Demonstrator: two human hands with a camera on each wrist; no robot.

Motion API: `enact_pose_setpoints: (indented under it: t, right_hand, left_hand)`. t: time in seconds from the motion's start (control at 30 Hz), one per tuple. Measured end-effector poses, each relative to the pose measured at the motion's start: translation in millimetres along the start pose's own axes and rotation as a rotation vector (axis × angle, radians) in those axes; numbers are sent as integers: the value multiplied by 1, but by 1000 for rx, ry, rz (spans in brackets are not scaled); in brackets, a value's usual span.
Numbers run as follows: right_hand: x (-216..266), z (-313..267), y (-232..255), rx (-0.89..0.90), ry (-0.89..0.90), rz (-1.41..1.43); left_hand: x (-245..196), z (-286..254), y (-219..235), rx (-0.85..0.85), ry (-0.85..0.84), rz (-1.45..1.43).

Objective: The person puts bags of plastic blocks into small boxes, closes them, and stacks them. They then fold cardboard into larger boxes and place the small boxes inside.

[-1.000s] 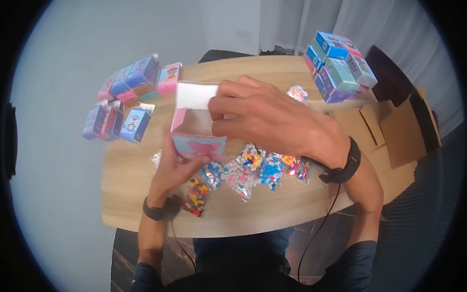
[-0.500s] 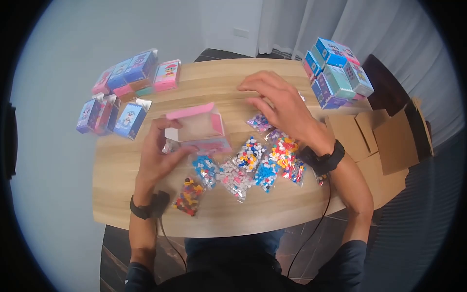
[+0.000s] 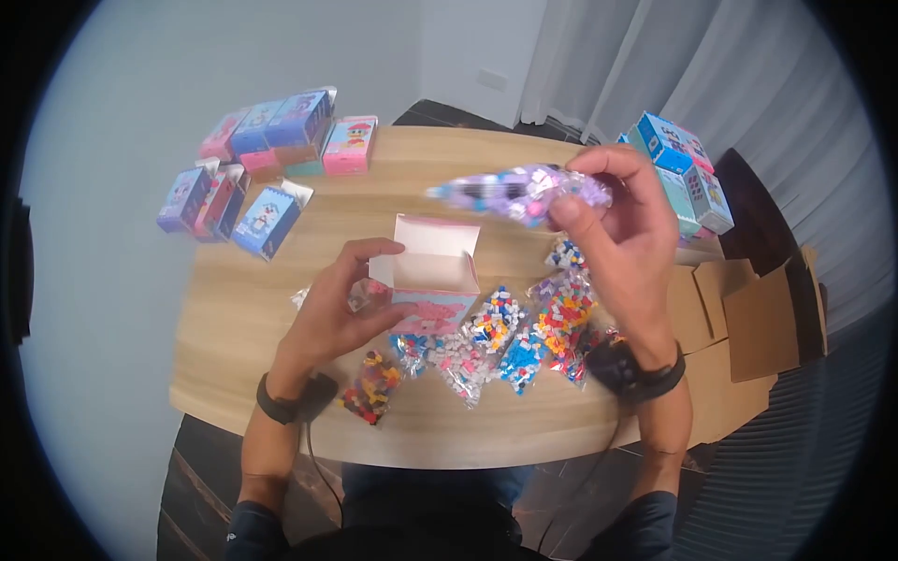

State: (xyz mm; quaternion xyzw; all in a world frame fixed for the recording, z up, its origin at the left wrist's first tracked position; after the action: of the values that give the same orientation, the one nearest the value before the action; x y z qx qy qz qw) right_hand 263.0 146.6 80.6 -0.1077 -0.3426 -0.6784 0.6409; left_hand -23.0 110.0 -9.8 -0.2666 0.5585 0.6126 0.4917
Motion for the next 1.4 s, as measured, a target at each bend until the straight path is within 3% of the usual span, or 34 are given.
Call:
enact_pose_setpoints:
  t: [0.03, 0.07, 0.13, 0.2, 0.23, 0.33, 0.4, 0.5, 0.53, 0.63, 0.7, 0.77, 0.83, 0.93, 1.0, 1.07, 1.23, 1.3, 1.4]
  right_hand:
    - [13, 0, -10, -136, 44, 170]
    - [23, 1, -25, -116, 91, 204]
    - [26, 3, -42, -105, 1, 200]
    - [23, 11, -43, 272, 169, -317]
    - [23, 14, -42, 262, 64, -279]
    - [19, 24, -25, 333, 165, -382]
    - [25, 29, -24, 374, 160, -466]
    - [28, 27, -43, 616, 195, -489]
    - [28, 23, -46, 612, 192, -489]
    - [18, 16, -44, 367, 167, -359]
    - [7, 9, -42, 304, 98, -328]
    - [-5, 0, -38, 232, 21, -303]
    - [-20, -13, -39, 366, -572, 383]
    - [-32, -29, -53, 262, -621, 523]
    - [-31, -32, -63, 166, -647, 521]
    - [-25, -33, -72, -23, -762, 547]
    - [-3, -29, -84, -12, -648, 341]
    - [-9, -32, -84, 43, -486, 274]
    - [-12, -34, -79, 192, -438, 222]
  left_hand:
    - [1, -2, -2, 5, 9, -4]
    - [1, -2, -3, 12, 45, -7]
    - [2, 0, -1, 23, 78, 0]
    - [6, 1, 1, -40, -52, 43]
    - [7, 2, 1, -47, -52, 42]
    - [8, 3, 0, -36, -23, -52]
    - [2, 1, 2, 96, 184, -139]
    - [0, 0, -3, 118, 160, -79]
    - [2, 0, -4, 123, 160, -76]
    - [11, 2, -4, 83, 179, -204]
    - [13, 4, -7, -6, -17, -187]
    - [17, 4, -14, -7, -13, -315]
    - [24, 5, -19, -2, -7, -437]
    - [27, 6, -20, 0, -74, -479]
    - [16, 6, -17, 50, -122, -316]
    - [1, 4, -18, 82, -89, -281]
    - [8, -2, -21, 96, 69, -245]
    - [1, -1, -23, 60, 100, -567]
    - [1, 0, -25, 48, 118, -645]
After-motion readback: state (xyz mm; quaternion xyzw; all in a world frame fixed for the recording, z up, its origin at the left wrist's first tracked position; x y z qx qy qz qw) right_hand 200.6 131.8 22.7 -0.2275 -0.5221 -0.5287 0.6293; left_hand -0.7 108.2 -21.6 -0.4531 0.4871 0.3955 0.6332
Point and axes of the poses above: each hand's wrist, its own z-axis towards the middle knuckle, its own y-axis out of the back of the hand, x = y × z, the point moved 1 cm from there along z, towards the middle knuckle, and after that the axes turned 13 degrees about y, right-handed, at the moved point
